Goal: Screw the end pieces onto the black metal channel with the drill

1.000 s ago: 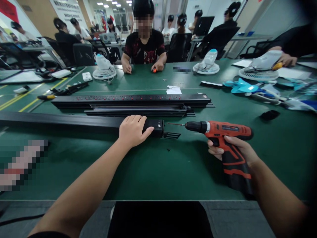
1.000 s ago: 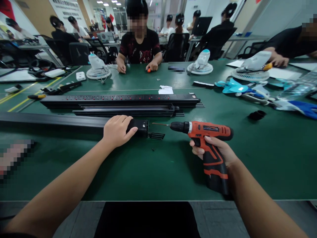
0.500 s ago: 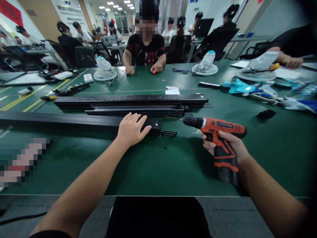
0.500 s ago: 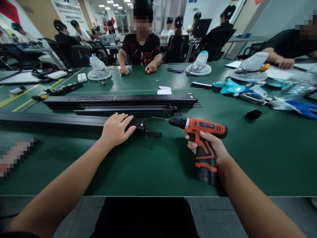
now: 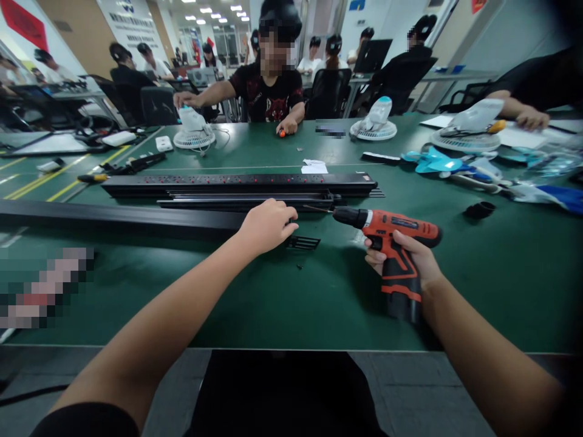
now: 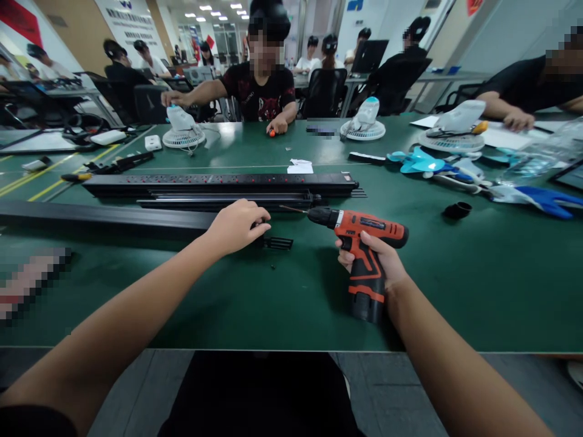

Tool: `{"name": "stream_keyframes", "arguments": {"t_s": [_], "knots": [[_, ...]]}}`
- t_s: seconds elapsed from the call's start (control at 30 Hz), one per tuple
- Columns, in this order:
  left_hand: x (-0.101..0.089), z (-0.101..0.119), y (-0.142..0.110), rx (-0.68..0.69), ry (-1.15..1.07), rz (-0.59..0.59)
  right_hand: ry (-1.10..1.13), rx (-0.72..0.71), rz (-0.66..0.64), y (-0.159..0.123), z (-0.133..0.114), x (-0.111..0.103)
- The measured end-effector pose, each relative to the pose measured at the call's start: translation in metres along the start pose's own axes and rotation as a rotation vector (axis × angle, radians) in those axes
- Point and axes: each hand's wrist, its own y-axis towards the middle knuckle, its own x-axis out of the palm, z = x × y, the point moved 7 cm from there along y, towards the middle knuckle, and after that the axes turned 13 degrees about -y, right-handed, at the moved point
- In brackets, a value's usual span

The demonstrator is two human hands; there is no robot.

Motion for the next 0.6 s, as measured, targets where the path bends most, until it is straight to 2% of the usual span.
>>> {"name": "stream_keyframes", "arguments": {"t_s": [0.13, 0.3, 0.47, 0.6], "knots": [[0.005, 0.006, 0.023, -0.051, 0.108, -0.172, 0.007, -0.006, 0.001, 0.0, -0.001, -0.004], [0.009, 0.012, 0.037, -0.081, 0.245, -0.277, 0.014, -0.005, 0.005, 0.002, -0.001, -0.004], [0.018, 0.027, 0.045, 0.029, 0.377, -0.319, 0.019, 0.005, 0.015, 0.002, 0.0, -0.005], [0.024, 0.027, 0.043, 0.035, 0.355, -0.396, 0.022, 0.012, 0.016, 0.001, 0.0, -0.006]]}}
